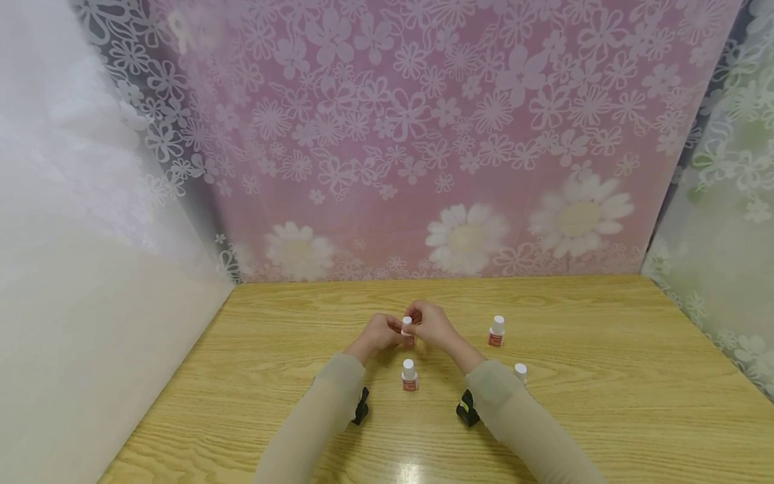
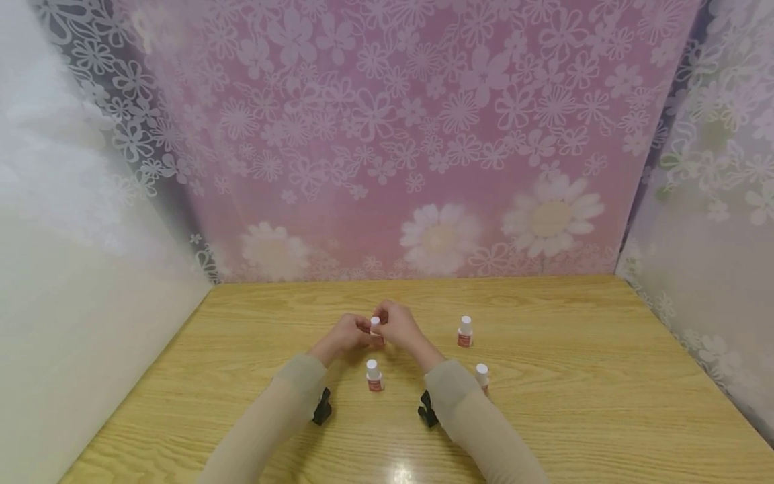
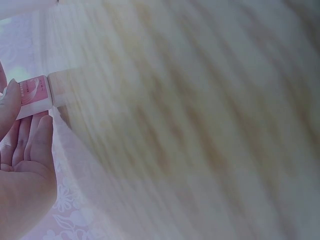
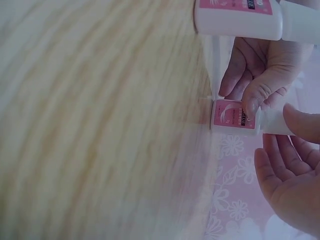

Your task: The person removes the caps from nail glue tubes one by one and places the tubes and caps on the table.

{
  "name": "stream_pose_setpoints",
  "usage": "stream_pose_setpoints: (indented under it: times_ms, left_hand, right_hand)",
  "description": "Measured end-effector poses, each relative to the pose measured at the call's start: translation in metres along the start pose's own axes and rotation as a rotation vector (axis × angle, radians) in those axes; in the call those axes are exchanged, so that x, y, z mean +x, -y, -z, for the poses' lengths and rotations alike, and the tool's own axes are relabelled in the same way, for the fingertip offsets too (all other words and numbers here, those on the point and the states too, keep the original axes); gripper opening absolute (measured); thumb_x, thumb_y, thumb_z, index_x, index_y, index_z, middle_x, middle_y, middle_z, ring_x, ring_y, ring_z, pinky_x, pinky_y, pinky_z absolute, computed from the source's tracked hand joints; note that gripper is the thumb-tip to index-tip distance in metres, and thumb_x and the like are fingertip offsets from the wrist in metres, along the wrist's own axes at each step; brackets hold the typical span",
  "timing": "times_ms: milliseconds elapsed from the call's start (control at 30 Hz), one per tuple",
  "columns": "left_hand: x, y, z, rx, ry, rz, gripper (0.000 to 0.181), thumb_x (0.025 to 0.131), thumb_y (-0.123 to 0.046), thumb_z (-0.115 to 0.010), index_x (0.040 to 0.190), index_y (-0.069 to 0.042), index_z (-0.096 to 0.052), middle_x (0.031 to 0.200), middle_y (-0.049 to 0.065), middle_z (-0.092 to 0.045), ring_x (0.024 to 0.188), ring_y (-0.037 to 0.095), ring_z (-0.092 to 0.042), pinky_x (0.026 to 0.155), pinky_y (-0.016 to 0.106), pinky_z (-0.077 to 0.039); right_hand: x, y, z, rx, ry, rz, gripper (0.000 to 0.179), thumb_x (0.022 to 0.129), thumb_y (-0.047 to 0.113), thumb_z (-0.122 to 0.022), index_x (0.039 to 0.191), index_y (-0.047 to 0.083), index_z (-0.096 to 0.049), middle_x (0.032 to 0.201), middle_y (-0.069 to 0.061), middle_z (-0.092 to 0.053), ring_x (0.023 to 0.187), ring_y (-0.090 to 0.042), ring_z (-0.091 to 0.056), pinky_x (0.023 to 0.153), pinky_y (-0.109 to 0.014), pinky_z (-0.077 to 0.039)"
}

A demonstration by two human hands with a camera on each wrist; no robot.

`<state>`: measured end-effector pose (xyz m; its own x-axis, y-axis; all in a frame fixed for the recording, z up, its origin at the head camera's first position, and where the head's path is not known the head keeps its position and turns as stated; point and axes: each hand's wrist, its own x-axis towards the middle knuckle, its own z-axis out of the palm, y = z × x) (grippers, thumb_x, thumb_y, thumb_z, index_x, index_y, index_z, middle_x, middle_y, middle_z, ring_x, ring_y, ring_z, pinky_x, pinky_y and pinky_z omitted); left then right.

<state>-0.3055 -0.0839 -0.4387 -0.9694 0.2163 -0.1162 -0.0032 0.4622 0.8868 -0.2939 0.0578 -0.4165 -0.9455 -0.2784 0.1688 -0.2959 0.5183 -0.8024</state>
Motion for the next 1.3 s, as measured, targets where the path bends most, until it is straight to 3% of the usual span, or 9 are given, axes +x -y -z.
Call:
stream_pose_setpoints:
  times_ms: [333, 567, 900, 1300]
  left_hand:
    - [-0.0017, -0.0021, 0.0004, -0.030, 0.008, 0.014, 0.019, 0.068, -0.004, -0.075, 0.084, 0.002, -0.067, 0.078, 0.005, -0.065, 0.066, 0.010, -0.053, 0.063, 0.026, -0.045]
    - [-0.0019, -0.0022, 0.0011, -0.031, 0.009, 0.013, 0.019, 0.068, -0.003, -0.075, 0.084, 0.002, -0.067, 0.077, 0.005, -0.065, 0.067, 0.010, -0.052, 0.064, 0.028, -0.045]
    - [-0.0028, -0.0031, 0.0007, 0.026, 0.004, 0.015, 0.014, 0.069, -0.008, -0.075, 0.080, -0.002, -0.069, 0.074, 0.001, -0.064, 0.068, 0.010, -0.049, 0.060, 0.022, -0.042]
    - [-0.0020, -0.0018, 0.0010, 0.013, 0.002, 0.009, 0.017, 0.068, -0.007, -0.076, 0.083, -0.002, -0.069, 0.075, 0.003, -0.065, 0.066, 0.009, -0.049, 0.058, 0.021, -0.041]
  right_hand:
    - [-0.0031, 0.0067, 0.0022, -0.002, 0.021, 0.022, 0.013, 0.079, -0.004, -0.061, 0.091, -0.002, -0.061, 0.083, -0.007, -0.060, 0.084, -0.023, -0.057, 0.070, -0.034, -0.046]
    - [-0.0014, 0.0038, 0.0017, -0.016, 0.037, 0.024, 0.016, 0.079, -0.005, -0.060, 0.095, -0.002, -0.061, 0.084, -0.006, -0.060, 0.081, -0.021, -0.056, 0.066, -0.032, -0.046]
    - [-0.0006, 0.0034, 0.0021, 0.004, 0.023, -0.010, 0.032, 0.074, 0.010, -0.071, 0.100, -0.003, -0.060, 0.087, -0.009, -0.060, 0.080, -0.019, -0.055, 0.067, -0.031, -0.046]
    - [0.0000, 0.0032, 0.0034, -0.023, 0.004, -0.018, 0.023, 0.071, 0.011, -0.075, 0.085, 0.002, -0.058, 0.075, -0.002, -0.057, 0.070, -0.015, -0.054, 0.062, -0.029, -0.045]
